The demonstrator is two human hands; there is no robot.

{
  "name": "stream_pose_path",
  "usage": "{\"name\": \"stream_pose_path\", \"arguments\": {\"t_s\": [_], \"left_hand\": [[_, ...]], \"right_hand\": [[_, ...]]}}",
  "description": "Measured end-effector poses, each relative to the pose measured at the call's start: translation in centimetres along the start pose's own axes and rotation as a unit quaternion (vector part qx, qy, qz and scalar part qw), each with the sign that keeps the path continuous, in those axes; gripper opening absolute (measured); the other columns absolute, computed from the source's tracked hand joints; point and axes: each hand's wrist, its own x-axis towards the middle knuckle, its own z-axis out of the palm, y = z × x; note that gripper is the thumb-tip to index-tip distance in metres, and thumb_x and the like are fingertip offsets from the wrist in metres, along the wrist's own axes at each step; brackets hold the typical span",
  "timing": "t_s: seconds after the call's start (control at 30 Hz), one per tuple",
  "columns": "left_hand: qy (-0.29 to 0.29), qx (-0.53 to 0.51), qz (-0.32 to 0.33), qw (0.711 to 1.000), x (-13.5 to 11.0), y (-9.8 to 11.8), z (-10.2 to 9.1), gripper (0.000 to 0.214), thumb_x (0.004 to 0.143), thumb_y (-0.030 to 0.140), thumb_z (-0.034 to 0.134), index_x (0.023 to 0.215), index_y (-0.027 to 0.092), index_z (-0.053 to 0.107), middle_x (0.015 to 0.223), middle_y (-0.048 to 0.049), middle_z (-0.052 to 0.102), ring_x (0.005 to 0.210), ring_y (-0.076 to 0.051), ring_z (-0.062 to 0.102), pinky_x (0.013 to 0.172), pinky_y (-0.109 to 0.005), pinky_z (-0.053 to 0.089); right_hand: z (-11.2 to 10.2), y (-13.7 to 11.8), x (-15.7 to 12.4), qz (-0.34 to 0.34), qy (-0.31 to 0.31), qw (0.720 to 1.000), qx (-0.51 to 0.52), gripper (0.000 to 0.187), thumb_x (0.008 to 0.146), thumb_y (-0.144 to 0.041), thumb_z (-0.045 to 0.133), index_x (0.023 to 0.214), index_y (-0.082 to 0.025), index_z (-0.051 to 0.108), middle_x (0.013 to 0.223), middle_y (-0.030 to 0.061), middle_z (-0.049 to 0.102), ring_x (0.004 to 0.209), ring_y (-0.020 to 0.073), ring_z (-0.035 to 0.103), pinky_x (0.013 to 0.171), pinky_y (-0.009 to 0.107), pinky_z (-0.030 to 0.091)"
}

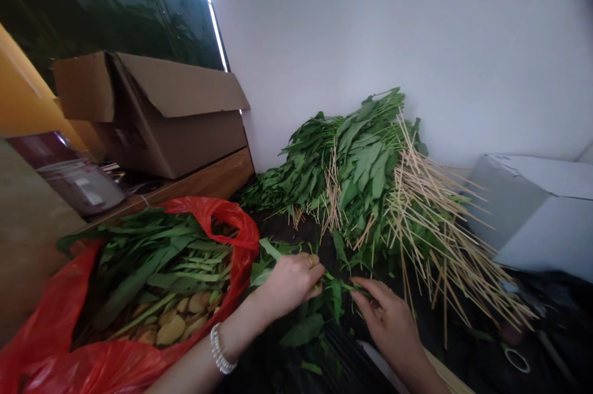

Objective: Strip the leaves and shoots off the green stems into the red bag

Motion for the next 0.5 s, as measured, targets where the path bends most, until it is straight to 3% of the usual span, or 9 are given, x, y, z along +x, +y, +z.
{"name": "stream_pose_path", "arguments": {"t_s": [0.17, 0.27, 0.33, 0.4, 0.47, 0.5], "left_hand": [[0.037, -0.072, -0.05, 0.995, 0.0, 0.1, 0.3, 0.006, 0.079, 0.019, 0.055, 0.073, 0.017, 0.057, 0.074, -0.0022, 0.059, 0.069, -0.017, 0.056, 0.061, -0.026, 0.038], [0.087, -0.205, -0.128, 0.966, 0.3, -0.6, 0.4, 0.009, 0.075, 0.015, 0.051, 0.067, 0.017, 0.056, 0.068, -0.0002, 0.056, 0.065, -0.015, 0.053, 0.061, -0.024, 0.036], [0.149, -0.325, -0.214, 0.909, 0.4, -1.9, 0.0, 0.013, 0.075, 0.016, 0.047, 0.065, 0.017, 0.056, 0.064, 0.0009, 0.054, 0.062, -0.013, 0.049, 0.059, -0.023, 0.034], [0.227, -0.432, -0.298, 0.82, 0.3, -3.7, -0.7, 0.017, 0.079, 0.02, 0.044, 0.066, 0.016, 0.055, 0.059, 0.0028, 0.047, 0.055, -0.011, 0.042, 0.054, -0.021, 0.03], [0.276, -0.51, -0.342, 0.739, -0.1, -5.3, -1.6, 0.021, 0.085, 0.028, 0.043, 0.07, 0.017, 0.053, 0.053, 0.0063, 0.033, 0.049, -0.01, 0.03, 0.047, -0.02, 0.022], [0.281, -0.539, -0.347, 0.714, -0.3, -5.9, -2.1, 0.023, 0.087, 0.034, 0.043, 0.074, 0.017, 0.053, 0.053, 0.0075, 0.027, 0.048, -0.009, 0.025, 0.046, -0.02, 0.019]], "right_hand": [[-0.1, -0.4, 0.1, 0.003, -0.01, 1.0, 0.019, 0.025, 0.092, -0.039, 0.05, 0.083, -0.023, 0.067, 0.076, 0.002, 0.067, 0.075, 0.0182, 0.062, 0.07, 0.028, 0.045], [-0.3, -0.8, 0.0, 0.043, -0.039, 0.996, 0.066, 0.033, 0.093, -0.042, 0.046, 0.075, -0.022, 0.064, 0.064, -0.0004, 0.059, 0.066, 0.0164, 0.058, 0.066, 0.027, 0.041], [-0.5, -0.8, 0.1, 0.092, -0.049, 0.988, 0.117, 0.037, 0.093, -0.047, 0.045, 0.071, -0.021, 0.061, 0.058, -0.0019, 0.054, 0.061, 0.0153, 0.055, 0.064, 0.026, 0.04], [-0.7, -0.6, 0.4, 0.144, -0.056, 0.971, 0.181, 0.041, 0.091, -0.051, 0.046, 0.065, -0.021, 0.056, 0.055, -0.0032, 0.05, 0.058, 0.0142, 0.052, 0.062, 0.025, 0.039], [-0.9, -0.4, 0.6, 0.182, -0.054, 0.952, 0.241, 0.044, 0.089, -0.055, 0.047, 0.06, -0.022, 0.05, 0.054, -0.0037, 0.048, 0.059, 0.0136, 0.051, 0.064, 0.025, 0.04], [-0.9, -0.4, 0.7, 0.192, -0.05, 0.944, 0.264, 0.045, 0.089, -0.056, 0.048, 0.059, -0.022, 0.049, 0.054, -0.0036, 0.047, 0.06, 0.0137, 0.051, 0.066, 0.025, 0.04]]}}
